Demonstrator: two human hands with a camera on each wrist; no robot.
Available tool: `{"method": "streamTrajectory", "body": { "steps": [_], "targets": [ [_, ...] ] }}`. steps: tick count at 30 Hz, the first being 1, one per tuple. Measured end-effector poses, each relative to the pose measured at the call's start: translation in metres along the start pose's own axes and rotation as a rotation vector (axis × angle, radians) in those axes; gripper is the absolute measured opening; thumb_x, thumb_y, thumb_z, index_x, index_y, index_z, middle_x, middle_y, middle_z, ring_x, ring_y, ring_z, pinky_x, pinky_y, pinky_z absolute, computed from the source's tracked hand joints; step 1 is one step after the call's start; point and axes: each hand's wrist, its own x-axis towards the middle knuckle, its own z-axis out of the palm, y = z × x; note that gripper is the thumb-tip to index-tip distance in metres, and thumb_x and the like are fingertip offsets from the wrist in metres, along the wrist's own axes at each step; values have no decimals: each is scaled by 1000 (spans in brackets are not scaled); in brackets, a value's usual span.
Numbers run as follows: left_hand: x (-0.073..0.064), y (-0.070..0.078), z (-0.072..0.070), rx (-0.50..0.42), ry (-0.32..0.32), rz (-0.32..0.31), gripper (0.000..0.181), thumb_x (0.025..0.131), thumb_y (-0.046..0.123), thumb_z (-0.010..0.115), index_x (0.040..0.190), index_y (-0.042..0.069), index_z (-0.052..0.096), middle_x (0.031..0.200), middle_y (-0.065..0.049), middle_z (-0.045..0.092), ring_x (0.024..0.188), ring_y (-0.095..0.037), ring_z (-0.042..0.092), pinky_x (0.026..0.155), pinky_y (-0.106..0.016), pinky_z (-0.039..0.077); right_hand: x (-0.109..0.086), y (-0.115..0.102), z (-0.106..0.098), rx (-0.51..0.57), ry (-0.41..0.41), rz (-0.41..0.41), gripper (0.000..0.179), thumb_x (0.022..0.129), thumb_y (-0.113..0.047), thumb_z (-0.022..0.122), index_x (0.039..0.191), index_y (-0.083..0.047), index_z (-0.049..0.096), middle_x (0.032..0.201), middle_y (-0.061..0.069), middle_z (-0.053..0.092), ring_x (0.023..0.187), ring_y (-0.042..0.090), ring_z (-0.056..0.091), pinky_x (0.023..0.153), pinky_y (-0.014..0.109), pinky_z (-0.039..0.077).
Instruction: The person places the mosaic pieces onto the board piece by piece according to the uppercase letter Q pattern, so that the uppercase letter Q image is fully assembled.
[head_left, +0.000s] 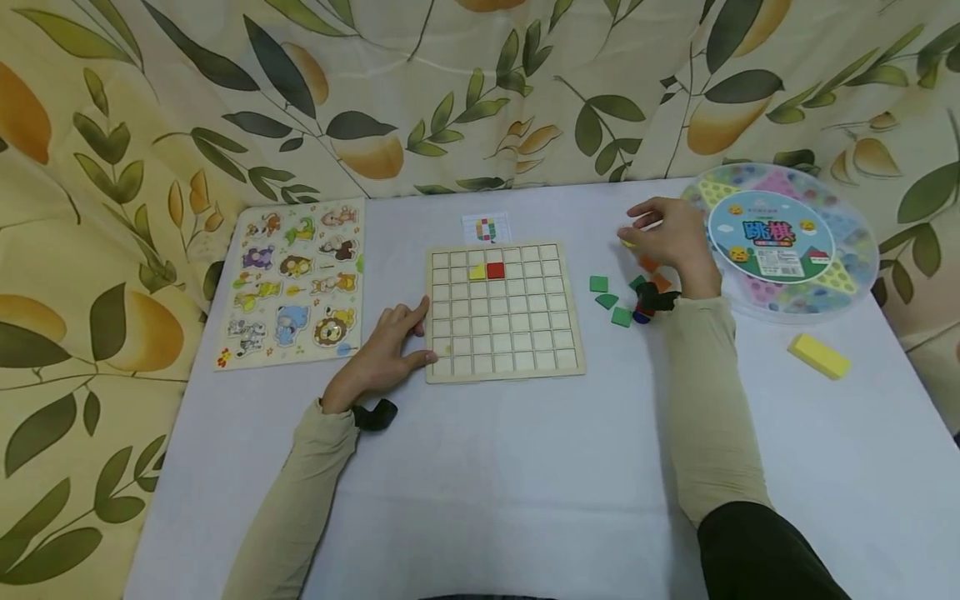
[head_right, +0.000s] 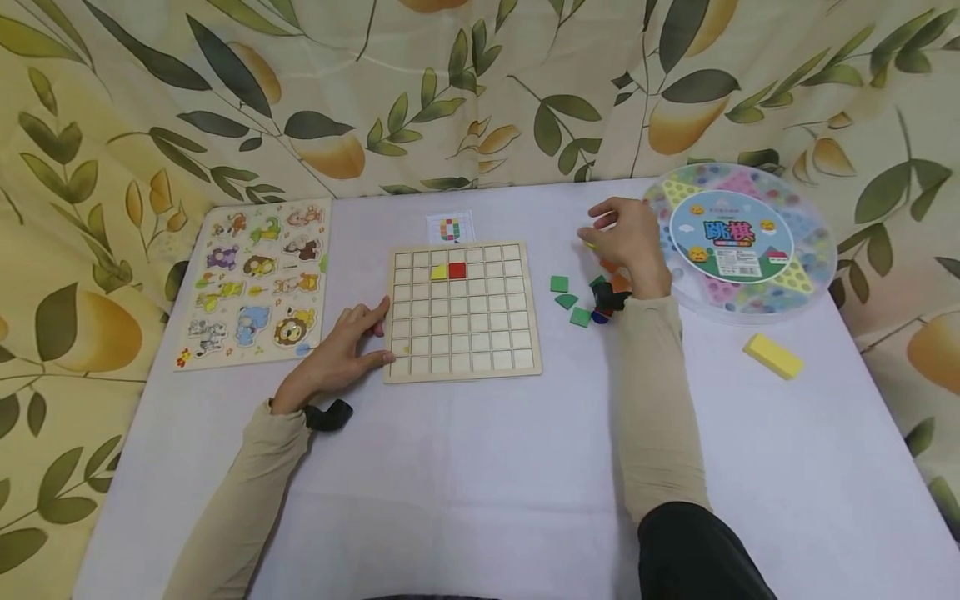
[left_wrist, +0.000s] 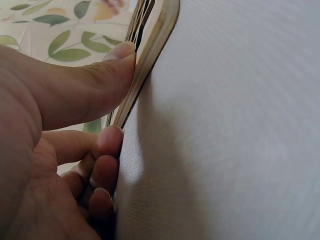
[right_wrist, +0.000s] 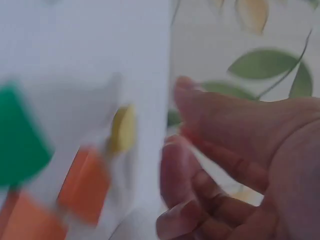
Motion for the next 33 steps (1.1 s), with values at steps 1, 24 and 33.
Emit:
{"method": "streamTrajectory", "body": {
  "steps": [1,24,33],
  "targets": [
    [0,0,-1,3,1,0,91,98,17,78,168,4,22,111,-6,49,104,-24,36,93,-37,32,2,5,-2,-14,-24,27,53,100,-35,72,142,-3,64,133,27,64,101,34,62,66,23,47],
    [2,-1,1,9,15,37,90,97,17,79,167,0,25,110,-7,50,104,-24,36,94,-37,32,4,9,17,-172,-99,141,40,108,-23,62,132,8,57,124,28,57,105,40,51,82,43,50],
    [1,-1,-1,19,2,17,91,97,19,79,167,0,24,112,-7,49,105,-23,35,94,-36,31,4,1,25,-321,14,-204,37,110,-8,43,123,18,66,122,39,66,114,55,61,100,63,48]
  ]
}}
